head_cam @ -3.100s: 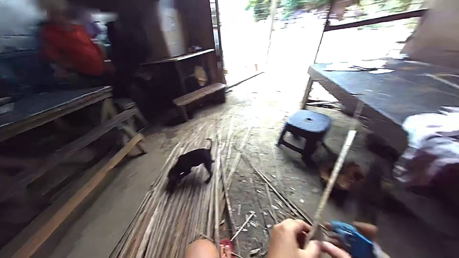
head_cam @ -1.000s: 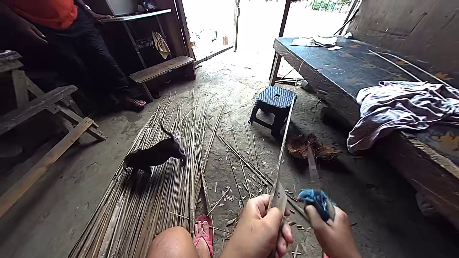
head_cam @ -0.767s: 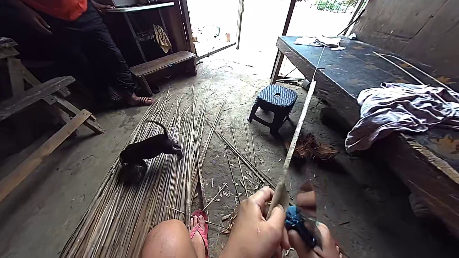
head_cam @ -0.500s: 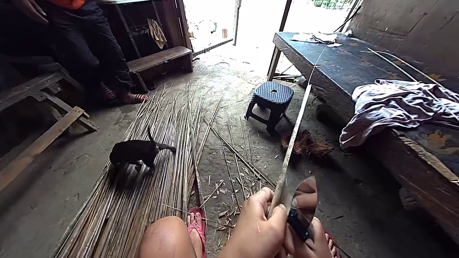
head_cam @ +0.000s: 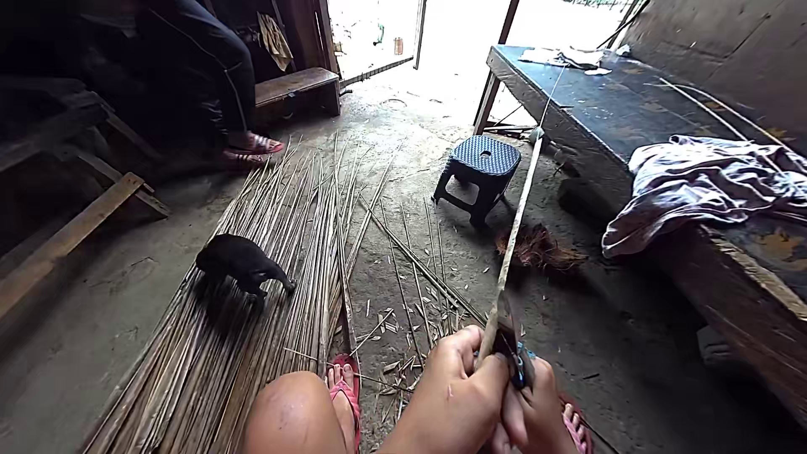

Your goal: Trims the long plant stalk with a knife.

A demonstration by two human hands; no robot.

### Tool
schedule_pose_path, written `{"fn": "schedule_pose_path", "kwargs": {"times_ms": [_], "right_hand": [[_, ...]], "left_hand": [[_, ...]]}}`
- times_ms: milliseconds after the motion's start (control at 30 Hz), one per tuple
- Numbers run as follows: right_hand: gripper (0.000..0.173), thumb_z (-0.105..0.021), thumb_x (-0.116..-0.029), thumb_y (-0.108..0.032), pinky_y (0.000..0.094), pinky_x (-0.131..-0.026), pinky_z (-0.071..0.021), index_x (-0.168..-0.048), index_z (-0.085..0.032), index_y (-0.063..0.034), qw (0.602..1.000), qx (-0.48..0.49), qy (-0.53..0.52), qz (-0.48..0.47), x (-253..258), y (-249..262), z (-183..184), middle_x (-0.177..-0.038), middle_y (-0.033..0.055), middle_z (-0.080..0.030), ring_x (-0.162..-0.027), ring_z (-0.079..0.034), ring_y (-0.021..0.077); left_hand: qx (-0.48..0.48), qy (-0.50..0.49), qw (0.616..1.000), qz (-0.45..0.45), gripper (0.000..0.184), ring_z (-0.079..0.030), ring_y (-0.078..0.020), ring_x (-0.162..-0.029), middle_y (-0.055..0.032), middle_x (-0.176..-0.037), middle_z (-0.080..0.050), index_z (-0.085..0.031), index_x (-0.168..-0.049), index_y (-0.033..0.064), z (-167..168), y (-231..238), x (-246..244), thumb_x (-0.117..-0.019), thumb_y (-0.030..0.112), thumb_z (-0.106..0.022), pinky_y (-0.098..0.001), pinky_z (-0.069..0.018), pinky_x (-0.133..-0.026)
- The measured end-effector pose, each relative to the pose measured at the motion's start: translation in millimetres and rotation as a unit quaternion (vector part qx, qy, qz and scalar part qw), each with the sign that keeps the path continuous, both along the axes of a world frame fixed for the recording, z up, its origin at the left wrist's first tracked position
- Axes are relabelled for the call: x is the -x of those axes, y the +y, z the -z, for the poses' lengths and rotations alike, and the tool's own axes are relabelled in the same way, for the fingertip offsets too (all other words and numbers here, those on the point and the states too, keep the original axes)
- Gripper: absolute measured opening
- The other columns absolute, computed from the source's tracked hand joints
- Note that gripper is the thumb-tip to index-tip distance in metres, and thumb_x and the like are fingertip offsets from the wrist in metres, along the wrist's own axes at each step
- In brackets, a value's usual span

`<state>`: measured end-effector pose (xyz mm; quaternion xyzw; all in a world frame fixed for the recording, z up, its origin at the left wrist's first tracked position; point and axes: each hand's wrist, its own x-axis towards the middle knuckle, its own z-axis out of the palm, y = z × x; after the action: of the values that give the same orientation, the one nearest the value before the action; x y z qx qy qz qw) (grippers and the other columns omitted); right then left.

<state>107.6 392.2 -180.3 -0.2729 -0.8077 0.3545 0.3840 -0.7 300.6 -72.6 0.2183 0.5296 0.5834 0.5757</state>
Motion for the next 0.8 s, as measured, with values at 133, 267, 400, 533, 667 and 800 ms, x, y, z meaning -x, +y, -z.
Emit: {"fn": "schedule_pose_path", "kwargs": {"times_ms": [133,267,400,533,667,800], "right_hand": [[0.025,-0.055,-0.0832,-0.020,0.0174,-0.056,-0.0465,-0.071,-0.064,-0.0002,0.997,-0.050,-0.037,0.050,4.6,3.8,5.9,-0.058,0.0019,-0.059,-0.056,-0.057,0.0002],[0.033,-0.053,-0.0817,-0.024,0.0373,-0.053,-0.0469,-0.076,-0.066,0.0058,0.985,-0.092,-0.100,0.106,6.7,12.3,2.9,-0.061,0.0117,-0.061,-0.055,-0.061,0.0193],[0.033,-0.053,-0.0819,-0.022,0.0446,-0.052,-0.0453,-0.075,-0.065,0.0075,0.979,-0.085,-0.132,0.132,8.3,13.8,0.9,-0.059,0.0146,-0.058,-0.053,-0.060,0.0269],[0.027,-0.055,-0.0858,-0.017,0.0395,-0.055,-0.0432,-0.078,-0.064,0.0067,0.978,0.050,-0.144,0.139,6.8,20.1,-4.5,-0.059,0.0070,-0.053,-0.055,-0.053,0.0170],[0.011,-0.056,-0.0839,-0.012,0.0178,-0.050,-0.0390,-0.080,-0.061,-0.0038,0.972,0.203,-0.074,0.097,3.5,15.2,-6.3,-0.058,-0.0110,-0.047,-0.049,-0.044,-0.0051],[0.011,-0.054,-0.0869,-0.006,0.0170,-0.047,-0.0379,-0.083,-0.065,-0.0055,0.953,0.275,-0.074,0.103,4.6,19.8,-4.3,-0.058,-0.0104,-0.049,-0.047,-0.043,-0.0044]], "left_hand": [[0.001,-0.037,0.999,-0.008,0.020,-0.045,0.0037,-0.041,0.0050,-0.055,-0.054,-0.049,-0.098,0.0068,0.4,-1.8,3.2,-0.1068,0.000,-0.032,-0.0105,-0.0372,-0.040],[0.019,-0.054,0.998,-0.019,0.020,-0.045,0.0038,-0.041,0.0046,-0.055,-0.053,-0.049,-0.100,0.0055,-2.3,-3.4,6.3,-0.1080,0.001,-0.032,-0.0099,-0.0371,-0.040],[0.025,-0.053,0.998,-0.025,0.020,-0.046,0.0038,-0.041,0.0046,-0.054,-0.053,-0.049,-0.098,0.0048,-3.2,-5.2,7.3,-0.1079,0.001,-0.032,-0.0098,-0.0378,-0.040],[0.022,-0.030,0.999,-0.023,0.020,-0.047,0.0039,-0.042,0.0047,-0.056,-0.055,-0.049,-0.097,0.0049,-3.6,-8.8,7.1,-0.1040,-0.002,-0.032,-0.0101,-0.0384,-0.041],[0.008,0.046,0.998,0.047,0.015,-0.048,0.0009,-0.048,0.0045,-0.065,-0.052,-0.042,-0.112,0.0086,5.0,-10.1,14.1,-0.1037,0.003,-0.030,-0.0135,-0.0410,-0.046],[0.016,0.041,0.997,0.068,0.015,-0.047,0.0010,-0.045,0.0043,-0.063,-0.051,-0.040,-0.112,0.0102,5.9,-10.6,16.4,-0.1045,0.004,-0.028,-0.0132,-0.0395,-0.043]]}}
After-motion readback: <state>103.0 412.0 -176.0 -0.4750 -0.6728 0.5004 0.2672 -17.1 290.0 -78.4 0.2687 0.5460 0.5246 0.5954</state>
